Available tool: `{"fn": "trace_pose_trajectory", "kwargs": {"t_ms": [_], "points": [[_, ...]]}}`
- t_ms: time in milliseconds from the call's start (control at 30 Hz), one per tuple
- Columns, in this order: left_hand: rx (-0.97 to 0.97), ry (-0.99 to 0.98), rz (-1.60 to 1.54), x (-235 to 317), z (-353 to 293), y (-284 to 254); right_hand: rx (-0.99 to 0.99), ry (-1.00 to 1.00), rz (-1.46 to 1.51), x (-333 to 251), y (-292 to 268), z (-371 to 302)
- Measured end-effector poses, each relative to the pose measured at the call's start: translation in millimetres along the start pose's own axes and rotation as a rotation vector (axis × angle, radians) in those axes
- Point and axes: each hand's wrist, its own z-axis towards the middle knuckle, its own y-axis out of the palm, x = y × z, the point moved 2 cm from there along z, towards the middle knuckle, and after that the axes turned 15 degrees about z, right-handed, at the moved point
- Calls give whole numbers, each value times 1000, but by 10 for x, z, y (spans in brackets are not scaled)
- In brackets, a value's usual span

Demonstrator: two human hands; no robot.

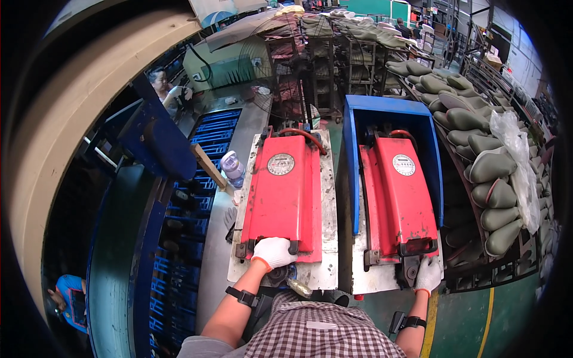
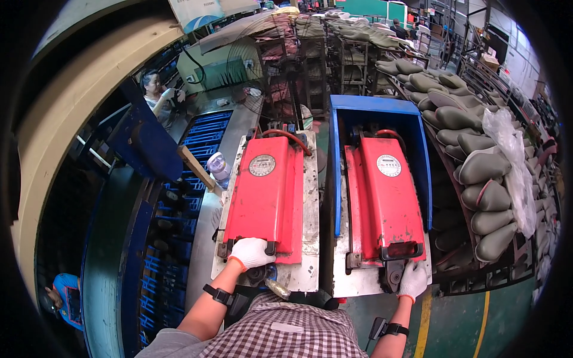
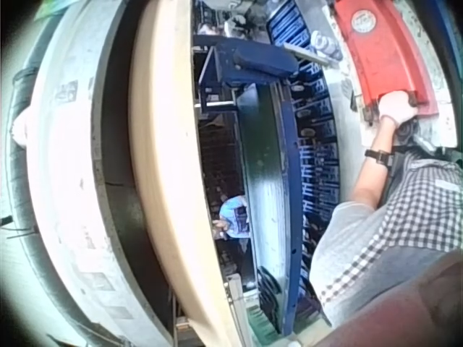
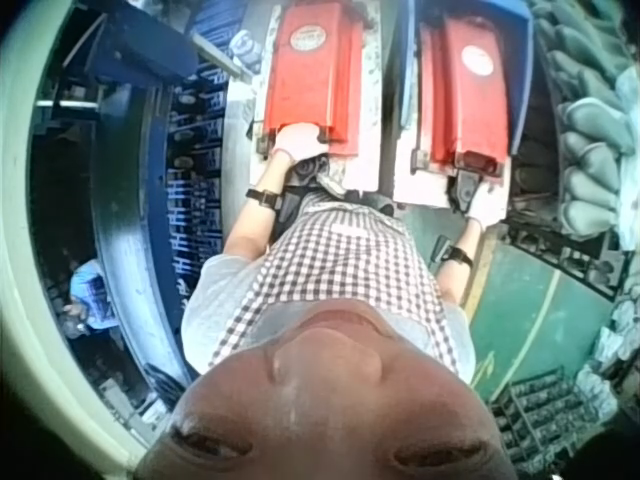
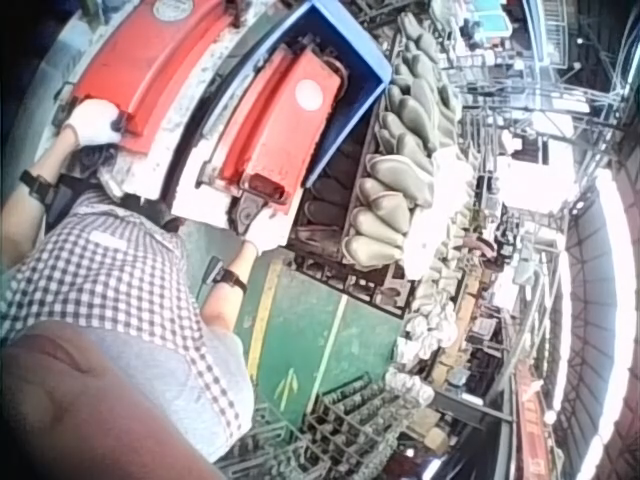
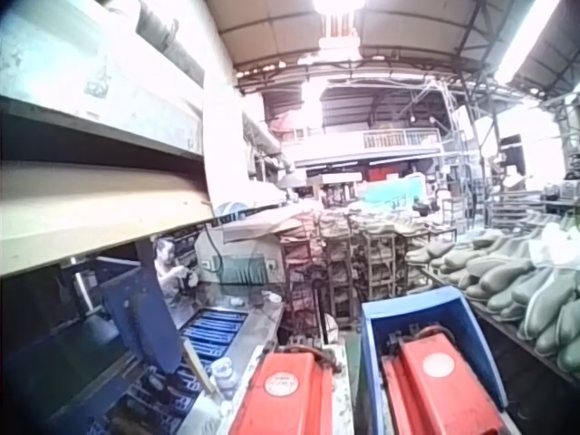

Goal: Attaching and pressing soles onto shoes using an industrial machine.

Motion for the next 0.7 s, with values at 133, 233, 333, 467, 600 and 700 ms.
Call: {"fn": "trace_pose_trajectory", "kwargs": {"t_ms": [133,233,333,467,600,700], "points": [[5,-3,-4,-10,-16,-4,23,-17,31,-24,47,-1],[7,3,-14,-1,-6,29,1,-2,9,-4,7,0],[8,1,-14,14,4,12,-3,11,37,39,-1,14],[13,-6,-12,11,-9,16,31,-26,24,-53,-14,-15],[7,-4,-19,0,-14,10,-10,28,43,-218,-121,-60],[18,3,-14,-1,-9,21,-2,16,42,-203,-113,-62]]}}
